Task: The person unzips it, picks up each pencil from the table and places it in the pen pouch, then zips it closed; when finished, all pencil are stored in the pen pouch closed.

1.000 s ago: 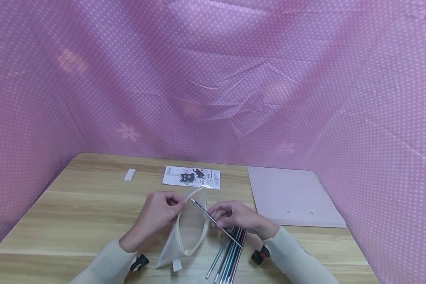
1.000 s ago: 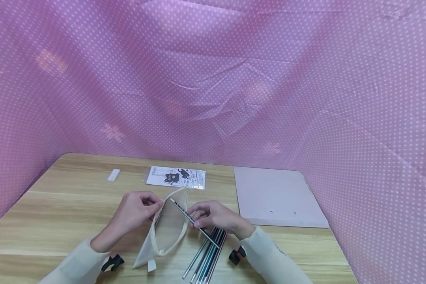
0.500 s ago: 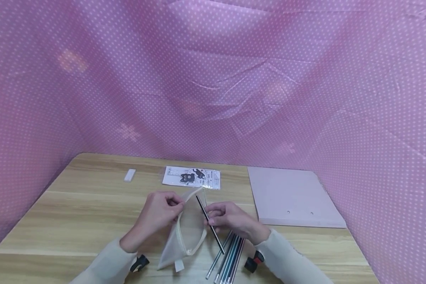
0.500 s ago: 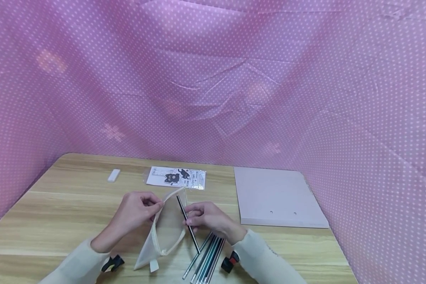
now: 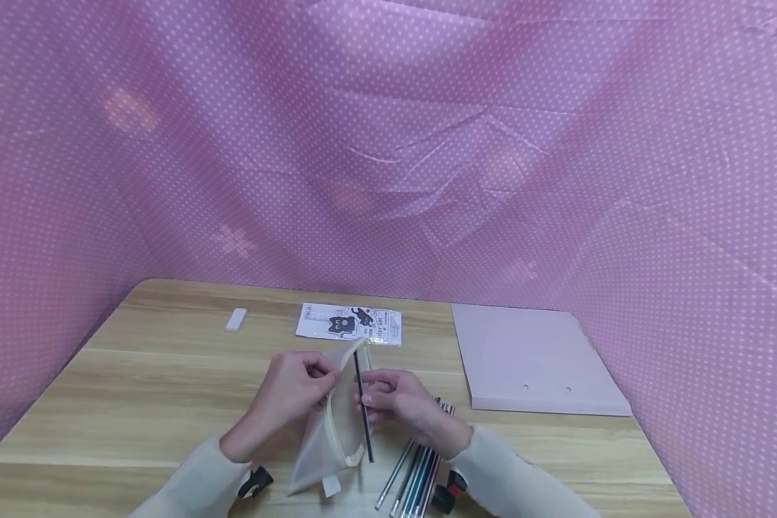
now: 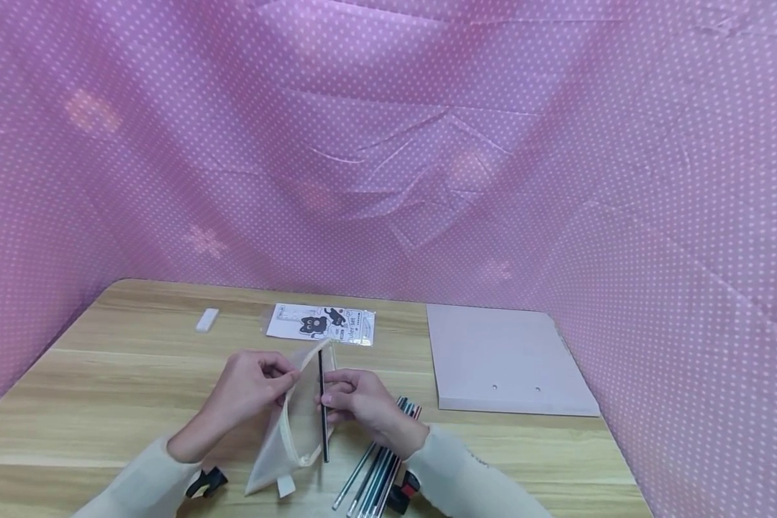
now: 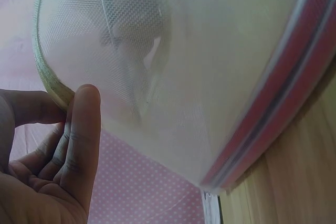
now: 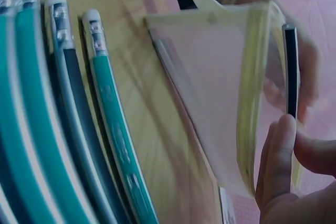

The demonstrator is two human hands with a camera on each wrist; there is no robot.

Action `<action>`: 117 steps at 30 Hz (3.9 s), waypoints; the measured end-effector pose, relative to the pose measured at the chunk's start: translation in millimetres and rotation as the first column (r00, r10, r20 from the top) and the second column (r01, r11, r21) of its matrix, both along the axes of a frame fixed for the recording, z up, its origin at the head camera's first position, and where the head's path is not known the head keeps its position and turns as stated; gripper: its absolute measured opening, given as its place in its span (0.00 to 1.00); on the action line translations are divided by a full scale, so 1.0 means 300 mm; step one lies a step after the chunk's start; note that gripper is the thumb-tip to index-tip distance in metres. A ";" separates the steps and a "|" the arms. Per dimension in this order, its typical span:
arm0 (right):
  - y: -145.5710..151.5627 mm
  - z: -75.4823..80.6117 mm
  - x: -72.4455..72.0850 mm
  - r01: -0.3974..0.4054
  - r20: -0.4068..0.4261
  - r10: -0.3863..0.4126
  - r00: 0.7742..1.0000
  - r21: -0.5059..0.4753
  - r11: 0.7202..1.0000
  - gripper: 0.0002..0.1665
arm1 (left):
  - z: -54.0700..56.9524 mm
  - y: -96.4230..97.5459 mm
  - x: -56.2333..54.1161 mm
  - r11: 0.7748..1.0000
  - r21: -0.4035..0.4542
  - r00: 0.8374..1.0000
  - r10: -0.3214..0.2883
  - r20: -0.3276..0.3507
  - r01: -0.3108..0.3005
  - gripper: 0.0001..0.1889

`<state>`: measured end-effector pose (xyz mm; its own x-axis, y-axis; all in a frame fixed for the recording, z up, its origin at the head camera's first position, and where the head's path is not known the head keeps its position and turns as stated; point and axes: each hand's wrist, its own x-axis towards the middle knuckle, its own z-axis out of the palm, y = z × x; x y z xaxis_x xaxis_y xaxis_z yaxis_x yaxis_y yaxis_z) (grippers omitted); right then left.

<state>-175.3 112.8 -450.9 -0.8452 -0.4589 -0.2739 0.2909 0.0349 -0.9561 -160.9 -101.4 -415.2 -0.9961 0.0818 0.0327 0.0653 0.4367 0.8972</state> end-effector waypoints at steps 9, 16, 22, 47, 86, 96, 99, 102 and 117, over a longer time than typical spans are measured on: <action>-0.053 -0.006 0.009 0.025 -0.020 -0.026 0.999 -0.020 0.999 0.27 | -0.008 0.005 0.000 0.999 -0.001 0.999 -0.038 -0.014 0.038 0.02; -0.088 -0.021 0.020 0.039 -0.072 -0.035 0.997 0.048 0.998 0.27 | -0.010 0.006 0.001 1.000 -0.008 1.000 -0.012 -0.011 0.012 0.03; -0.102 -0.026 0.032 0.052 -0.063 -0.049 0.997 0.047 0.998 0.30 | -0.011 0.003 -0.002 1.000 -0.020 1.000 0.004 0.000 -0.004 0.04; -0.050 -0.036 0.029 0.030 -0.029 -0.034 0.999 -0.131 0.991 0.28 | -0.007 -0.003 -0.008 1.000 -0.017 1.000 -0.003 -0.007 0.003 0.02; 0.243 -0.026 -0.053 -0.361 -0.346 0.821 0.454 0.771 0.525 0.27 | -0.013 -0.007 -0.011 1.000 0.017 1.000 -0.004 0.016 0.004 0.03; 0.237 -0.023 -0.051 -0.302 -0.370 0.870 0.327 0.831 0.467 0.28 | -0.004 -0.006 -0.007 1.000 0.009 1.000 -0.003 0.016 0.003 0.03; 0.236 -0.026 -0.051 -0.307 -0.369 0.868 0.333 0.828 0.469 0.27 | -0.005 -0.004 -0.007 1.000 0.007 1.000 0.000 0.016 0.000 0.03; 0.235 -0.029 -0.052 -0.308 -0.363 0.869 0.336 0.829 0.466 0.26 | -0.006 -0.003 -0.007 1.000 0.009 1.000 0.002 0.020 -0.002 0.03; 0.236 -0.031 -0.065 -0.378 -0.337 0.871 0.359 0.800 0.466 0.22 | -0.006 -0.002 -0.005 1.000 0.012 1.000 -0.006 0.023 0.006 0.02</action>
<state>-194.9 183.7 -460.2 -0.3633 -0.9058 -0.2181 -0.7249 0.4218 -0.5447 -162.4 -102.0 -417.0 -0.9961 0.0874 0.0104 0.0467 0.4256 0.9037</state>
